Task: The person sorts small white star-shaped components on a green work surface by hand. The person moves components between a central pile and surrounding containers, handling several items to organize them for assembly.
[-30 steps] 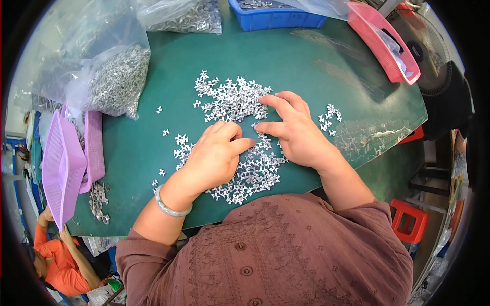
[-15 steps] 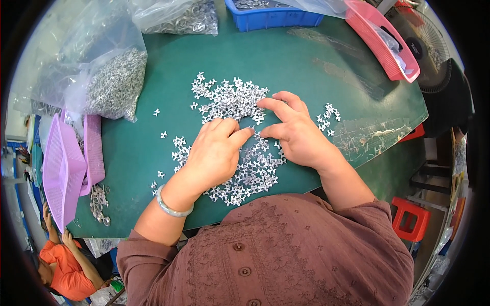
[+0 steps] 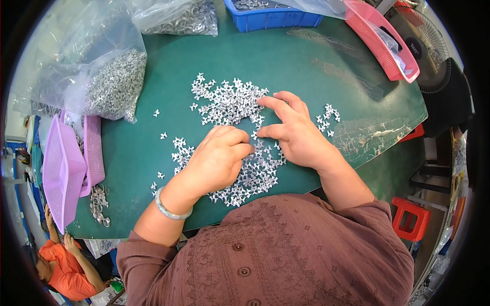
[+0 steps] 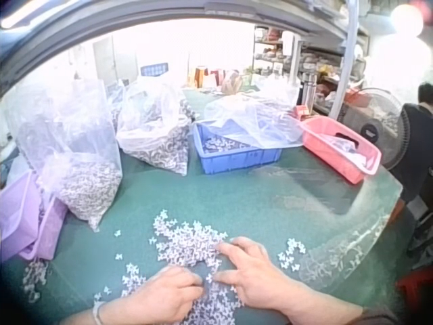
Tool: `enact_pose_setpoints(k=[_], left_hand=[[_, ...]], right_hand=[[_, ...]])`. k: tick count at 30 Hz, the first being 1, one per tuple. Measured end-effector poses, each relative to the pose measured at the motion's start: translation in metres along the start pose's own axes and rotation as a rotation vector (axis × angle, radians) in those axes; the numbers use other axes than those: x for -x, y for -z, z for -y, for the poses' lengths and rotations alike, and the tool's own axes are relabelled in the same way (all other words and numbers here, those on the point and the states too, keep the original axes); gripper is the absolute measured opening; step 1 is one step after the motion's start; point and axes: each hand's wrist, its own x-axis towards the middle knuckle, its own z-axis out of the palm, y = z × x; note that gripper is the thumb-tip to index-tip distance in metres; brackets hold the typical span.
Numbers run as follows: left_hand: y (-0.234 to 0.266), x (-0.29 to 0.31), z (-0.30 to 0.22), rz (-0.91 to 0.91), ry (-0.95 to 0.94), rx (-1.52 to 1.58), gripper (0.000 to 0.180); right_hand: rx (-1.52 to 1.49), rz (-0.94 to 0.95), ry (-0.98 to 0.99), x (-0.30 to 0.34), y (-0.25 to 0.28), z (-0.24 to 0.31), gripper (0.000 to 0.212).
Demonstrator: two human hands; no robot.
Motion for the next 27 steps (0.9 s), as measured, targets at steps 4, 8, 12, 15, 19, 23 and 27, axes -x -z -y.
enact_pose_setpoints(k=[4, 8, 12, 15, 19, 23, 27], left_hand=[[0.0030, 0.0002, 0.0023, 0.007, -0.021, 0.006, 0.028], [-0.0007, -0.0040, -0.0006, -0.074, 0.008, -0.023, 0.030], [-0.0013, -0.0051, -0.0024, -0.068, 0.068, -0.114, 0.034], [-0.0008, -0.0047, -0.0013, -0.050, 0.060, -0.126, 0.035], [-0.0012, -0.0027, 0.0005, -0.078, 0.071, -0.133, 0.035], [-0.0010, -0.0030, 0.0006, -0.130, 0.105, -0.112, 0.035], [-0.0004, -0.0023, 0.0023, -0.131, 0.105, -0.123, 0.036]], right_hand=[[-0.008, -0.054, -0.029, -0.0003, 0.0007, -0.0019, 0.034], [0.063, -0.079, -0.083, -0.0005, -0.0027, -0.0012, 0.029], [0.060, -0.078, -0.089, -0.0006, -0.0016, -0.0008, 0.027], [0.058, -0.105, -0.106, -0.0002, -0.0027, -0.0029, 0.027], [0.063, -0.123, -0.100, -0.0002, -0.0036, -0.0039, 0.028], [0.070, -0.135, -0.107, 0.0009, -0.0044, -0.0056, 0.031], [0.096, -0.109, -0.102, 0.0013, -0.0051, -0.0035, 0.034]])
